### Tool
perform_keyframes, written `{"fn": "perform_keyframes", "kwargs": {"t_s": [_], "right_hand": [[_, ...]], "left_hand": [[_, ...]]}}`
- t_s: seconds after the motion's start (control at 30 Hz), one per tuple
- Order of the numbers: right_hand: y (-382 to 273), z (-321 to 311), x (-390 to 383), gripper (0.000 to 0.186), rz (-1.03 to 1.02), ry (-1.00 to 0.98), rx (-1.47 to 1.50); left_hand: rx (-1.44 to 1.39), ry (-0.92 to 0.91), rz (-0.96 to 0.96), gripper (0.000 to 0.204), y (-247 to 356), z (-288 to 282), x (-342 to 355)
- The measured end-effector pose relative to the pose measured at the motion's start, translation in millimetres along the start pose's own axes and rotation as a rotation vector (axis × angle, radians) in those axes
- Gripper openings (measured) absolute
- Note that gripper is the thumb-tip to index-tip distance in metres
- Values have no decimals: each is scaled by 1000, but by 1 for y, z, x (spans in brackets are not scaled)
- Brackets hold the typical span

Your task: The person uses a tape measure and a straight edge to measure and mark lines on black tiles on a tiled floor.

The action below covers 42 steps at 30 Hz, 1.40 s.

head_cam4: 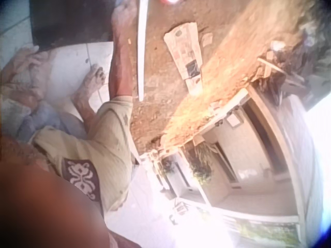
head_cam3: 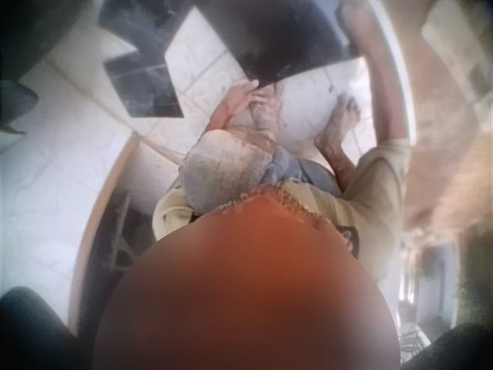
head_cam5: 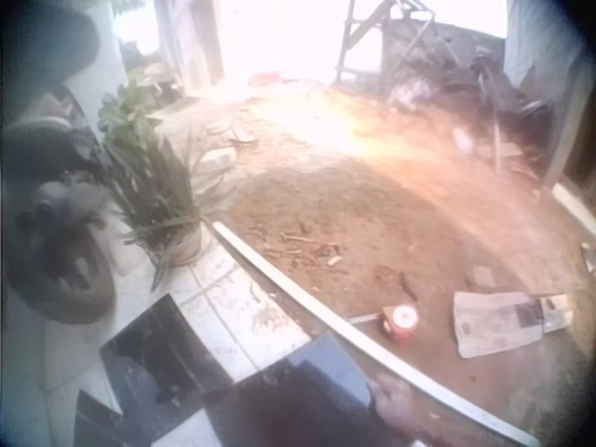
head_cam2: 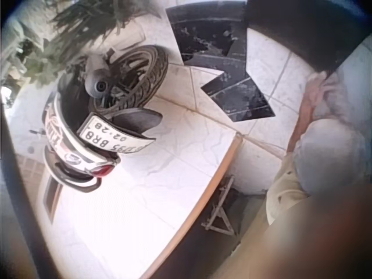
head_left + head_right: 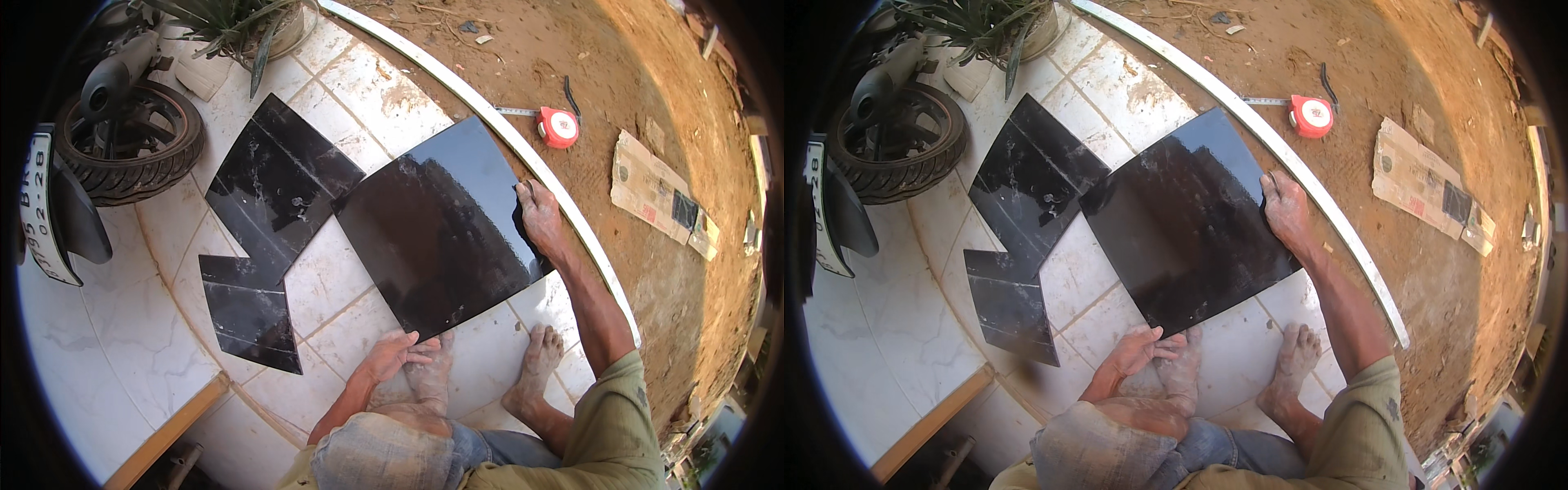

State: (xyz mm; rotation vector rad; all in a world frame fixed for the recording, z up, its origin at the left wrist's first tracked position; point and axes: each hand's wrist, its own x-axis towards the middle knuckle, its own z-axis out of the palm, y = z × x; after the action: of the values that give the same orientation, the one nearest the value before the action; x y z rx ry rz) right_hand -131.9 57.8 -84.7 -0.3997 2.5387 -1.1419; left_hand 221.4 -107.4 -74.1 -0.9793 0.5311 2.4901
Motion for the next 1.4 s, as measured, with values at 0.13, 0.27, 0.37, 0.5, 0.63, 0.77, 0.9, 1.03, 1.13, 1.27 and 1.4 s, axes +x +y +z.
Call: {"fn": "perform_keyframes", "kwargs": {"t_s": [0.13,0.27,0.37,0.5,0.63,0.77,0.9,1.03,1.13,1.27,1.4], "right_hand": [[-3,-5,5,30,32,-71,69],[-3,-10,6,29,36,-104,30],[-2,-10,10,27,-5,-103,-28],[-12,-12,16,24,-24,-120,-146],[-3,-8,19,21,-118,-80,-189],[4,-4,28,17,-220,-18,-246],[-8,-1,32,17,-130,-85,-271],[-7,4,34,20,-164,-92,-264],[0,2,33,25,-127,-66,-265],[2,13,29,29,-199,-15,-261],[-7,-7,24,30,-151,-15,-310]], "left_hand": [[335,93,-115,46,6,6,-3],[603,67,-228,44,11,13,1],[655,31,-230,46,20,26,1],[705,20,-247,46,20,28,9],[711,49,-260,43,20,33,16],[784,65,-311,41,27,39,22],[739,108,-273,41,27,40,16],[799,197,-235,45,28,31,17],[843,231,-258,48,34,34,19],[930,192,-356,50,42,31,26],[1008,192,-392,49,52,39,31]]}}
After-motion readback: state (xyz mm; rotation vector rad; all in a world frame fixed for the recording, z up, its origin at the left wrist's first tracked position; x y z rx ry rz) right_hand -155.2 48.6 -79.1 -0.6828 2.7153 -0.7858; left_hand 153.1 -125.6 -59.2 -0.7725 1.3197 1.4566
